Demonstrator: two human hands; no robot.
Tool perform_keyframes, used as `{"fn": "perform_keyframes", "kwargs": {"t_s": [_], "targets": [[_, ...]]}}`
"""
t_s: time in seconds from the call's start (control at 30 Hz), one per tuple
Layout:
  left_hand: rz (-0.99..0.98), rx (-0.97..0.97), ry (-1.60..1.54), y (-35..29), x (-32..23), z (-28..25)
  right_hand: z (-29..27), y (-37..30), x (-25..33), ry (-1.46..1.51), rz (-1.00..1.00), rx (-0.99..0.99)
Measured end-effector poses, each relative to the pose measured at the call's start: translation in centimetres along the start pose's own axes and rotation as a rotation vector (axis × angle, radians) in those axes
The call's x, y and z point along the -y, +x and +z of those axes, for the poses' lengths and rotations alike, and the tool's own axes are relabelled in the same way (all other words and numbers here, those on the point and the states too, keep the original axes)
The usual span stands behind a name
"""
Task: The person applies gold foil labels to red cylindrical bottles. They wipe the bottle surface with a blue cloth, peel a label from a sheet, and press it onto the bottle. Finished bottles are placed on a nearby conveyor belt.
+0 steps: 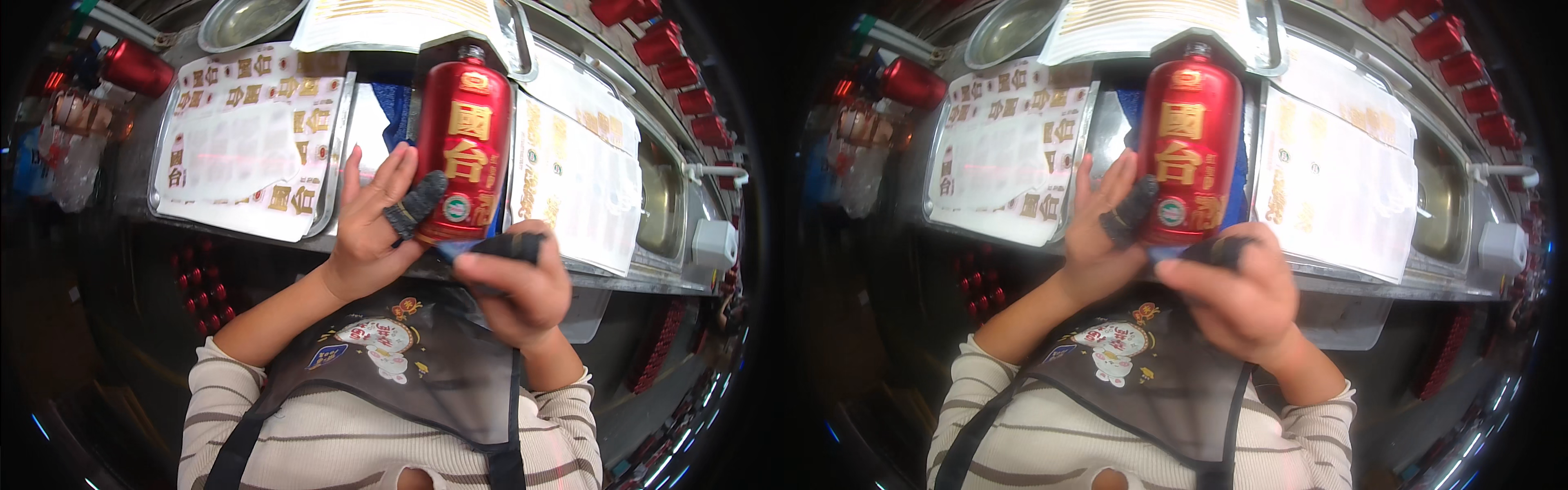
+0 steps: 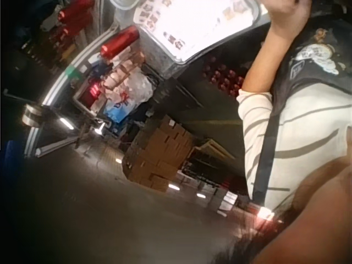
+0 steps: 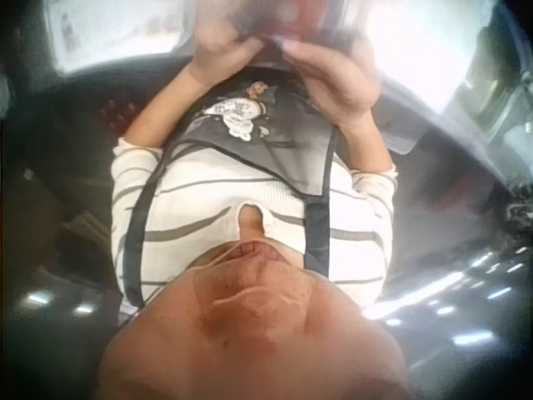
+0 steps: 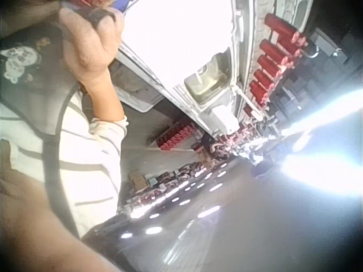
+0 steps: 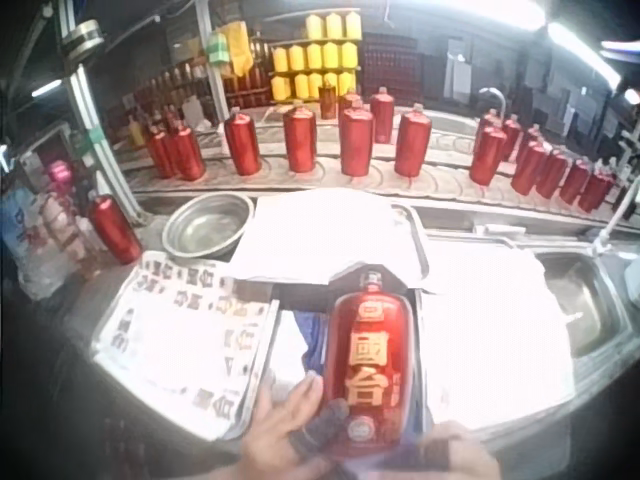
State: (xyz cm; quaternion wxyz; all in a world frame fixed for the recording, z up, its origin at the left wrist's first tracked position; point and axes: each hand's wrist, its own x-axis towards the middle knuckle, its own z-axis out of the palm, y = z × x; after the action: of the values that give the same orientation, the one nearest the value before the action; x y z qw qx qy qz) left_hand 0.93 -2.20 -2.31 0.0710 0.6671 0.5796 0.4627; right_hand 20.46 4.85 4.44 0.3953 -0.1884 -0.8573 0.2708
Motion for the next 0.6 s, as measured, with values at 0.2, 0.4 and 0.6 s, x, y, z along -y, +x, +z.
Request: {"fn": "perform_keyframes", "kwargs": {"t_s": [0.2,0.4,0.6], "targets": [[-0.002,0.052,0.106,1.5,-2.3,-0.9,0.6,-1.1,0.1,0.032,-0.025,-0.016],[0.086,0.038,0.104,1.7,-1.2,-0.3,1.7,0.2,-0.4,-0.107,-0.086,-0.115],[0.136,0.152,0.115,2.1,-1.2,-1.4,1.5,0.2,-0.9,-0.153,0.053,-0.189]]}}
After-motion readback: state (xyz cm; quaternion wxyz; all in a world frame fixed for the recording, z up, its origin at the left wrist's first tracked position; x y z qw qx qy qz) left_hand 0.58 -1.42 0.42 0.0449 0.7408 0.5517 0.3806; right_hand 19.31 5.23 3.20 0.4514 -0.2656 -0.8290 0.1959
